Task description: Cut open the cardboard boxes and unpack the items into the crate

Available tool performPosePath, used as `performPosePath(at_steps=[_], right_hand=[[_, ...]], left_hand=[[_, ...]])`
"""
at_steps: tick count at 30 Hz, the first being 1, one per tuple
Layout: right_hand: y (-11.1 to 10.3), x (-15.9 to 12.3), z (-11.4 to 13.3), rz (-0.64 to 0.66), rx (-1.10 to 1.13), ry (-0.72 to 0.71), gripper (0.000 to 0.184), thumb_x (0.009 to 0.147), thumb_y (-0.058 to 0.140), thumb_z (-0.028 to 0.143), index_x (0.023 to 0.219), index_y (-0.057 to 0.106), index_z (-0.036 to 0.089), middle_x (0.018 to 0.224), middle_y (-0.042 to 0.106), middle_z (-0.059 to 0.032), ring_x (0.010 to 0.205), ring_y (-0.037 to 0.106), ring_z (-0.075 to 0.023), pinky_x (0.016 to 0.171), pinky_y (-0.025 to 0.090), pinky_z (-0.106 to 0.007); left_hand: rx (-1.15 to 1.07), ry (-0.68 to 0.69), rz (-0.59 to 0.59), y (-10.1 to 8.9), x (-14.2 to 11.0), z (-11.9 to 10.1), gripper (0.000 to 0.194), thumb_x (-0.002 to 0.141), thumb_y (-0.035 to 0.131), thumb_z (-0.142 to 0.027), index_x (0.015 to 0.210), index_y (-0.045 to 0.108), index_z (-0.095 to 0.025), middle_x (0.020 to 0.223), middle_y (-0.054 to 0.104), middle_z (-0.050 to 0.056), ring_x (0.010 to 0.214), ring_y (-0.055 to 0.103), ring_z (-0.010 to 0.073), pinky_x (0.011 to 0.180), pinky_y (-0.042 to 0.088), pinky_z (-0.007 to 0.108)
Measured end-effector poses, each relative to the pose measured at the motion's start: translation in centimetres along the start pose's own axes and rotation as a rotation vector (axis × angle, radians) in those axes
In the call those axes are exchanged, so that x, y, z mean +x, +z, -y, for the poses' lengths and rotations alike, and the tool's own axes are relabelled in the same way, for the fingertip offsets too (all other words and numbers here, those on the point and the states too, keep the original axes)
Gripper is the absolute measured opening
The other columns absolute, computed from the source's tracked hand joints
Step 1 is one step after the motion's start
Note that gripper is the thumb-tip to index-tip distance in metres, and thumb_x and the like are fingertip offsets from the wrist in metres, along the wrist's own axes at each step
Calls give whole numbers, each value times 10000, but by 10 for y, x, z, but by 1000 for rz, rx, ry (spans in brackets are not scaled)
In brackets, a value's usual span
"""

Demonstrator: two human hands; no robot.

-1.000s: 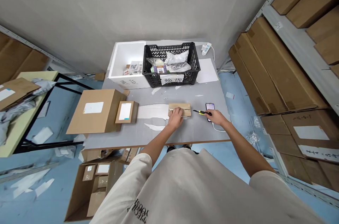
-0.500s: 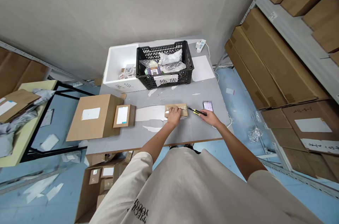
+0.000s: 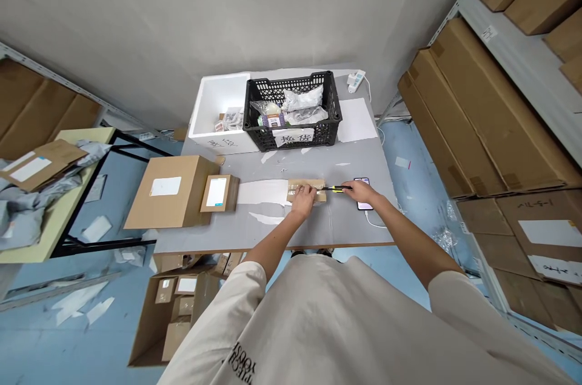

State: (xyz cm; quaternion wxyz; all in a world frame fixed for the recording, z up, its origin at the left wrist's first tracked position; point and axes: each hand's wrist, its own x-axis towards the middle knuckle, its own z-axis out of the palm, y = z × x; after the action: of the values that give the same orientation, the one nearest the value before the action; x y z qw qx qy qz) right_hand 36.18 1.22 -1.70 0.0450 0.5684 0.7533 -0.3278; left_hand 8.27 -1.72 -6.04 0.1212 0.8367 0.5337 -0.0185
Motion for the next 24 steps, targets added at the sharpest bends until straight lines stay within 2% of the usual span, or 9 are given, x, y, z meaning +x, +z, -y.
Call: performPosePath(at_steps=[3,6,11,16,19,22,24], right_hand=[[0,8,6,23,-5,-2,354,960,471,368,1170,733,257,913,737,-42,813,632,-195,677,404,-247],[7,8,5,48,107,-3,347,961,459,373,1149,727,256,891,725,-24,769,613,-180,666,414,-244],[20,-3,-9,101,286,-14,335,958,438,392,1058,713,231,822,702,0,735,604,-166,686,450,-247],[30,-16,-21,212,377,-27,301,938,481,431,944,686,210,751,672,6,699,602,-162,660,455,-247],[39,-21,-24,162,453,26,289,951,481,436,968,655,205,735,669,8,682,603,-155,634,453,-237],[46,-26,-21,78,572,111,311,973,463,449,1062,624,198,837,713,-15,682,629,-148,622,477,-233],[47,-29,-16,14,599,138,340,988,451,461,1136,610,200,911,731,-31,703,648,-151,642,501,-242]], left_hand=[[9,-4,-10,1,-2,1,371,915,644,-203,1274,555,-240,1264,557,98,1150,597,254,1170,298,464],[1,15,-24,2,-3,2,387,909,654,-199,1282,552,-213,1252,553,109,1137,599,252,1172,296,447],[-11,15,-12,1,-2,3,368,904,659,-204,1258,559,-221,1261,547,113,1163,583,262,1158,309,448],[-19,-17,11,-1,1,2,368,912,626,-193,1266,546,-251,1285,536,108,1192,570,275,1140,319,457],[-35,-14,17,-4,2,2,401,915,613,-211,1304,523,-251,1296,531,111,1170,577,280,1111,336,447],[-75,5,-18,-9,3,5,487,939,582,-280,1406,447,-244,1364,506,126,1154,582,286,1082,353,440],[-92,7,-47,-13,6,9,450,972,510,-282,1414,442,-236,1397,497,130,1145,583,281,1078,353,445]])
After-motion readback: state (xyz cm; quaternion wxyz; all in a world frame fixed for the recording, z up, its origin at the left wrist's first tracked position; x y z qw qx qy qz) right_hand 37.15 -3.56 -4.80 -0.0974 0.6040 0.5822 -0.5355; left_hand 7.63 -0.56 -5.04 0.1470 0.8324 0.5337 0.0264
